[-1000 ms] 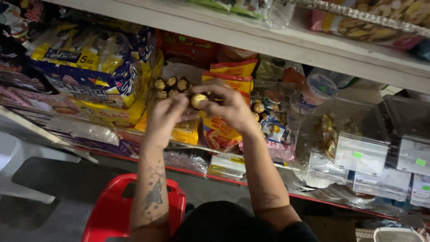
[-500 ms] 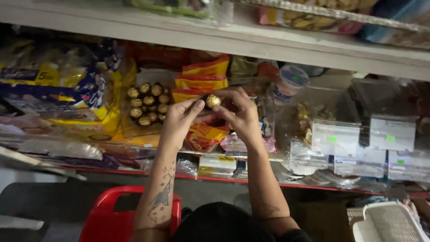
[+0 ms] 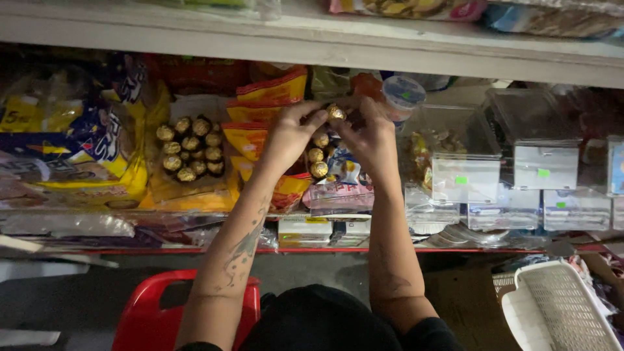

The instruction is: The person arranges small blue and green boxes in a white plastic basket. They then move to a shelf and organize various snack items, including chocolate balls and packaged chips, by hand.

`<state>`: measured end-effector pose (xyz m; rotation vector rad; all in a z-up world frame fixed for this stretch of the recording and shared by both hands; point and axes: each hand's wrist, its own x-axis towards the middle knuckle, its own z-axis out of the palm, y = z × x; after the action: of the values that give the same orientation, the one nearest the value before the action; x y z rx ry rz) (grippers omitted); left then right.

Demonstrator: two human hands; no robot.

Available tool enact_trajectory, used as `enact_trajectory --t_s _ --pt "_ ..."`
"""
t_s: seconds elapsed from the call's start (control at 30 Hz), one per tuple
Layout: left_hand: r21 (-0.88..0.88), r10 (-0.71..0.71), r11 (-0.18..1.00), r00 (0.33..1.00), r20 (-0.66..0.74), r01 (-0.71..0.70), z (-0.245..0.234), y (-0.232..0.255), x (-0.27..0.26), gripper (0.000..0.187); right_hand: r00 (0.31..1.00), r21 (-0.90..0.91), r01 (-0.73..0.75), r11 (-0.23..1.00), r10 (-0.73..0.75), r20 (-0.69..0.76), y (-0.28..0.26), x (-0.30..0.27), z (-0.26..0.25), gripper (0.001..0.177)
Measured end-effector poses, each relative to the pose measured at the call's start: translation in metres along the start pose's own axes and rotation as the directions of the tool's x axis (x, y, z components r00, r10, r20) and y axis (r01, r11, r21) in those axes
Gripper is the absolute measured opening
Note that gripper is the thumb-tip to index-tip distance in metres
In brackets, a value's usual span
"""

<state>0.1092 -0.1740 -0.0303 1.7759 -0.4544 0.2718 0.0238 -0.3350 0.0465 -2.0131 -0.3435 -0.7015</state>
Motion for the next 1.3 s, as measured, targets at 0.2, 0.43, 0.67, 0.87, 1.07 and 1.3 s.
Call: enact_trajectory --t_s 0.2,0.43,0.67,0.87,1.07,1.3 --pt "0.393 0.073 0.917 0.997 -0.012 -0.062 0.012 0.008 0.003 0.033 0.984 0.044 -0.171 0.984 0.168 0.060 0.074 0.013 0.020 0.030" --pt "0.755 0.469 0.488 0.861 0.196 -0.438 0.018 -0.032 0.000 0.021 1.000 -0.394 -0.022 0.919 0.024 0.000 0.119 0.028 0.049 0.027" --pt "0.859 0.084 0.416 0.954 0.289 -0.297 0.012 -0.001 -0.006 0.017 0.980 -0.368 -0.150 0.918 0.186 0.066 0.127 0.031 0.063 0.031" --pt "0.824 0.013 0.494 0.950 0.311 -0.276 0.006 0.019 -0.012 0.022 0.978 -0.351 -0.180 0.919 0.207 0.040 0.146 0.026 0.077 0.028" --pt "0.918 -0.187 0.312 0.932 0.312 -0.244 0.003 0.036 -0.010 0.016 0.980 -0.313 -0.114 0.943 0.159 0.119 0.161 0.022 0.081 0.028" --pt "0.818 0.042 0.501 0.952 0.302 -0.282 0.004 0.014 -0.018 0.020 0.975 -0.430 -0.051 0.902 0.138 0.175 0.201 0.021 0.105 0.028"
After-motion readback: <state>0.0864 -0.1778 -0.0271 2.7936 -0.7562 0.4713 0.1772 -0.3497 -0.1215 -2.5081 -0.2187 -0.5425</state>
